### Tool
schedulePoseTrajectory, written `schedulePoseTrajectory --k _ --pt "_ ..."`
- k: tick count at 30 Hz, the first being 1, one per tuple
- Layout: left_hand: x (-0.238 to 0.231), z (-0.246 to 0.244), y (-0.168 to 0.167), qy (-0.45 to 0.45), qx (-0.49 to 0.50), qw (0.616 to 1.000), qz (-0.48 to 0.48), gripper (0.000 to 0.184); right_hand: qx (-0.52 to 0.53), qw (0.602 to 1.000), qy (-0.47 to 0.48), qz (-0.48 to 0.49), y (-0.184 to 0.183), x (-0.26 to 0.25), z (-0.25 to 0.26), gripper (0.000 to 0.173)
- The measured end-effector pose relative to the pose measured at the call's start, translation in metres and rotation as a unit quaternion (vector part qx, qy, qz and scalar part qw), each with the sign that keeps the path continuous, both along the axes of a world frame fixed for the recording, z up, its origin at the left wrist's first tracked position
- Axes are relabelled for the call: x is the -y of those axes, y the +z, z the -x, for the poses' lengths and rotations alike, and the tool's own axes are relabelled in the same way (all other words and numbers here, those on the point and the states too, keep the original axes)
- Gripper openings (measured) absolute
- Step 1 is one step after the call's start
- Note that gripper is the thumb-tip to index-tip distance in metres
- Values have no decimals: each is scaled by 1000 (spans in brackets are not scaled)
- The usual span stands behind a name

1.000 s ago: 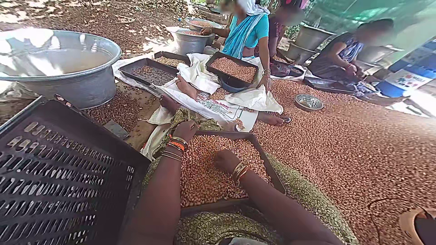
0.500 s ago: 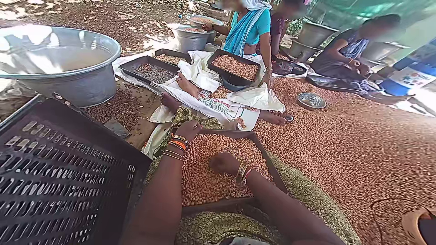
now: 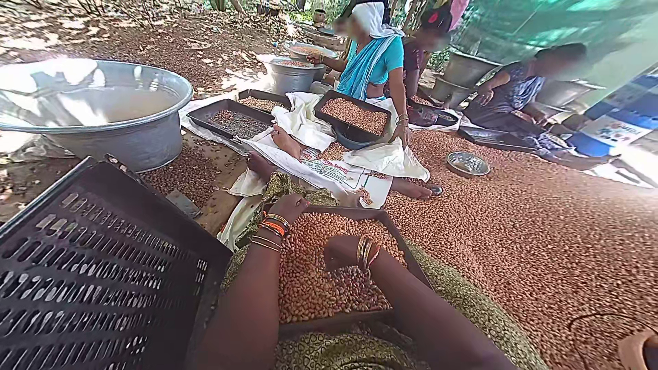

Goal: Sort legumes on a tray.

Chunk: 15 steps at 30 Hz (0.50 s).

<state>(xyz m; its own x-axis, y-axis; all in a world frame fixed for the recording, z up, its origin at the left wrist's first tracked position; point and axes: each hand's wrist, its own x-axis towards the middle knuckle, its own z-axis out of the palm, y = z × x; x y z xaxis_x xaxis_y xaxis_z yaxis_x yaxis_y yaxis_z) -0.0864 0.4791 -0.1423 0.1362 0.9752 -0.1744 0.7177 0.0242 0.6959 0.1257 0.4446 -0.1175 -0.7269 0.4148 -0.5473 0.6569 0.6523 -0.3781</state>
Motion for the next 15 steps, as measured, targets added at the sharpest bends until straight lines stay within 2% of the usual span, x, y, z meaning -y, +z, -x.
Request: schedulePoseTrajectory --k 1,2,3,4,5,6,7,8,9,10,12,15 --pt "0 0 0 -4 -4 1000 -2 44 -123 992 -42 7 14 2 4 26" --pt "0 1 -1 -9 -7 1000 -10 42 -276 954 -110 50 24 6 9 21" --pt "2 2 -2 -12 -7 1000 -19 40 -409 889 -171 114 30 10 18 19" --pt "3 4 -3 -13 -10 999 -27 37 -485 834 -207 163 35 13 27 19" --pt "6 5 -1 -12 -17 999 -31 35 -503 823 -218 149 35 11 32 20" --pt "7 5 0 -10 -28 999 -28 36 -464 857 -212 79 32 5 33 23" --pt "6 5 2 -8 -39 999 -17 38 -374 907 -191 -1 27 -3 33 27" --pt "4 4 4 -6 -52 999 -2 40 -271 946 -171 -45 17 -10 33 31" --pt "3 4 6 -2 -64 998 8 41 -186 968 -160 -52 3 -16 36 34" --pt "2 3 7 1 -74 997 15 42 -135 977 -162 -41 -18 -19 38 37" --pt "2 0 9 3 -85 996 20 42 -112 978 -178 -15 -46 -9 39 40" --pt "4 -2 7 1 -90 996 26 42 -112 987 -102 47 -54 10 33 38"
